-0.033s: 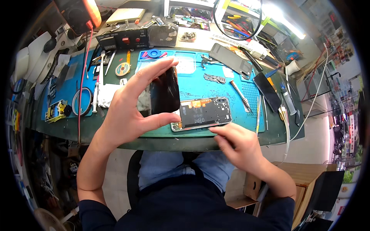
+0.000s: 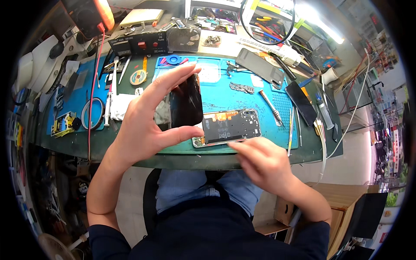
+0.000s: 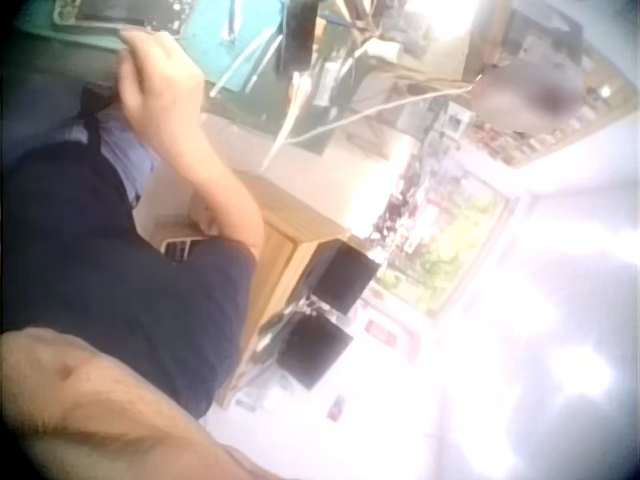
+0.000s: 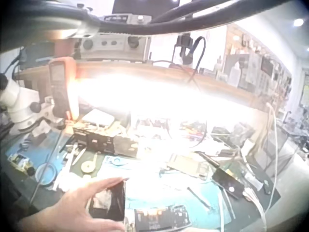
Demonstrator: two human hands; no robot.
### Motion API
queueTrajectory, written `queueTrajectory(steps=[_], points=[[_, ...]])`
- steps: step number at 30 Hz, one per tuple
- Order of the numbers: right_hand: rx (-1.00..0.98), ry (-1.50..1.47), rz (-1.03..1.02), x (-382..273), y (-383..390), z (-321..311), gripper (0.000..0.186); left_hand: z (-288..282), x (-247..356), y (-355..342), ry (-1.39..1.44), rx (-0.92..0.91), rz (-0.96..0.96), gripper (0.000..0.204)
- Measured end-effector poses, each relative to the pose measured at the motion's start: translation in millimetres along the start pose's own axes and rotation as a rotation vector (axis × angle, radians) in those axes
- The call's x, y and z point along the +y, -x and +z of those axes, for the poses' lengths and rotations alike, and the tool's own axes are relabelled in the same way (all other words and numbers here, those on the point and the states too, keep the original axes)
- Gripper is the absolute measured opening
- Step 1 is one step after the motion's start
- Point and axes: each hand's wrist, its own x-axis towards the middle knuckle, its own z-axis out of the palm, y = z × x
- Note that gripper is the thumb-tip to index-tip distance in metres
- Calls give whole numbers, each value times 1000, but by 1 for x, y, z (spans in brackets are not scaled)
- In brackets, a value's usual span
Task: The person reassembles a disassembled smartphone on a workbench. They use tweezers to place small components and connectors, then align and press the screen assembly onto the phone chassis. The person repeatedly checks the fit and alignment of the screen and internal parts.
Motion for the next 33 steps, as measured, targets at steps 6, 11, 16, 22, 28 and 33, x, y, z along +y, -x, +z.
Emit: queueTrajectory(steps=[6, 11, 16, 22, 28, 33], points=[[36, 279, -287, -3, -27, 27, 48, -1, 2, 8, -81, -19, -14, 90], [39, 319, -318, 3, -24, 33, 47, -4, -2, 15, -82, -12, -52, 90], [67, 345, -352, 5, -23, 34, 46, -3, -1, 12, -84, -31, -54, 91], [76, 398, -372, 4, -20, 38, 47, -5, 7, 8, -118, -117, -124, 98], [72, 283, -284, 1, -16, 38, 47, 6, 15, 13, -410, -368, -36, 80], [126, 266, -275, 3, -15, 40, 46, 0, 16, 6, -310, -293, -163, 64]])
